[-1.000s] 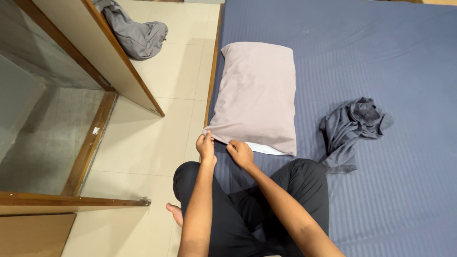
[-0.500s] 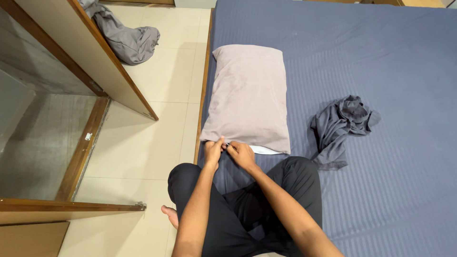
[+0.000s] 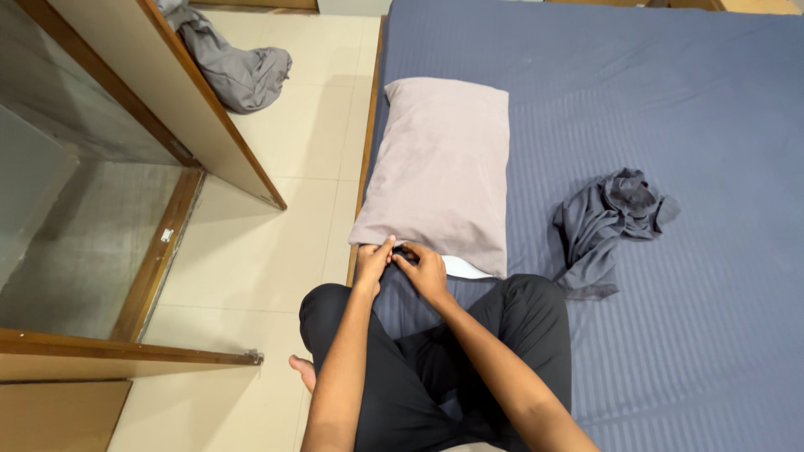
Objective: The person puts a pillow inside a pillowcase by hand, smooths it down, and then pulls a second pillowcase over it.
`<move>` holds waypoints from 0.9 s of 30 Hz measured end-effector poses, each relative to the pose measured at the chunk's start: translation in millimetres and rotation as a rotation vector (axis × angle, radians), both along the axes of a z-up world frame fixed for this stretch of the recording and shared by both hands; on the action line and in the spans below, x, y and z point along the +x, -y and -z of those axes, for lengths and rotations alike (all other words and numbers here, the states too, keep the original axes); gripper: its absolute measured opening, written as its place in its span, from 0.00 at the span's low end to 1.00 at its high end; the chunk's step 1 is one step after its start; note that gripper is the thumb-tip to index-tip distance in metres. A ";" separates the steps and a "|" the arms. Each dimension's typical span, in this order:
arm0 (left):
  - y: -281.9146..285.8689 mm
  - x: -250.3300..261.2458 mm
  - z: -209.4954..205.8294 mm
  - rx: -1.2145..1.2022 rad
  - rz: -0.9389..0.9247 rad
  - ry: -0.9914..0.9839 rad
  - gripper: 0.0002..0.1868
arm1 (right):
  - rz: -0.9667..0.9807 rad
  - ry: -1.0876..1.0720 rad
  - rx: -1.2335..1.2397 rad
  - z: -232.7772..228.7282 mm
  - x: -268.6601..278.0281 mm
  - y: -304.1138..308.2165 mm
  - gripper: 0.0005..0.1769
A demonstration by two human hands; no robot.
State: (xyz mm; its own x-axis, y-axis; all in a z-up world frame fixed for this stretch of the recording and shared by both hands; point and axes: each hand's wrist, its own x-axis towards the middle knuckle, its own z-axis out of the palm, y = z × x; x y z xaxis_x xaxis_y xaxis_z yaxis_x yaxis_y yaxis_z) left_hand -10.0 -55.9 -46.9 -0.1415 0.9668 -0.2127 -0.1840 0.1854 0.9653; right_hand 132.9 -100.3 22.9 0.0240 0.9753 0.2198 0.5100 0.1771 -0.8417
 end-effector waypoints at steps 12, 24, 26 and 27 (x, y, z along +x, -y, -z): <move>2.9 6.2 -15.5 0.025 -0.079 -0.010 0.16 | 0.119 -0.197 -0.026 19.4 -28.7 -4.9 0.13; 5.6 10.7 -33.3 0.110 -0.163 -0.299 0.18 | -0.051 -0.286 -0.114 24.3 -10.2 -12.2 0.12; 6.0 9.9 -36.8 0.181 -0.164 -0.442 0.19 | -0.116 -0.279 -0.098 19.6 -6.5 -12.3 0.13; 5.6 8.8 -37.8 0.181 -0.163 -0.442 0.19 | -0.159 -0.320 -0.111 15.8 -4.8 -11.5 0.13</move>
State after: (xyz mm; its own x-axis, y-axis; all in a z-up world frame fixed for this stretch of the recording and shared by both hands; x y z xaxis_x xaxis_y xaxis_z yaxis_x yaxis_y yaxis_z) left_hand -1.1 -61.5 -9.1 -0.3325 0.9404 0.0712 0.2372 0.0103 0.9714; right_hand 128.1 -88.8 7.1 -0.0792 0.9898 0.1184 0.1914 0.1316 -0.9726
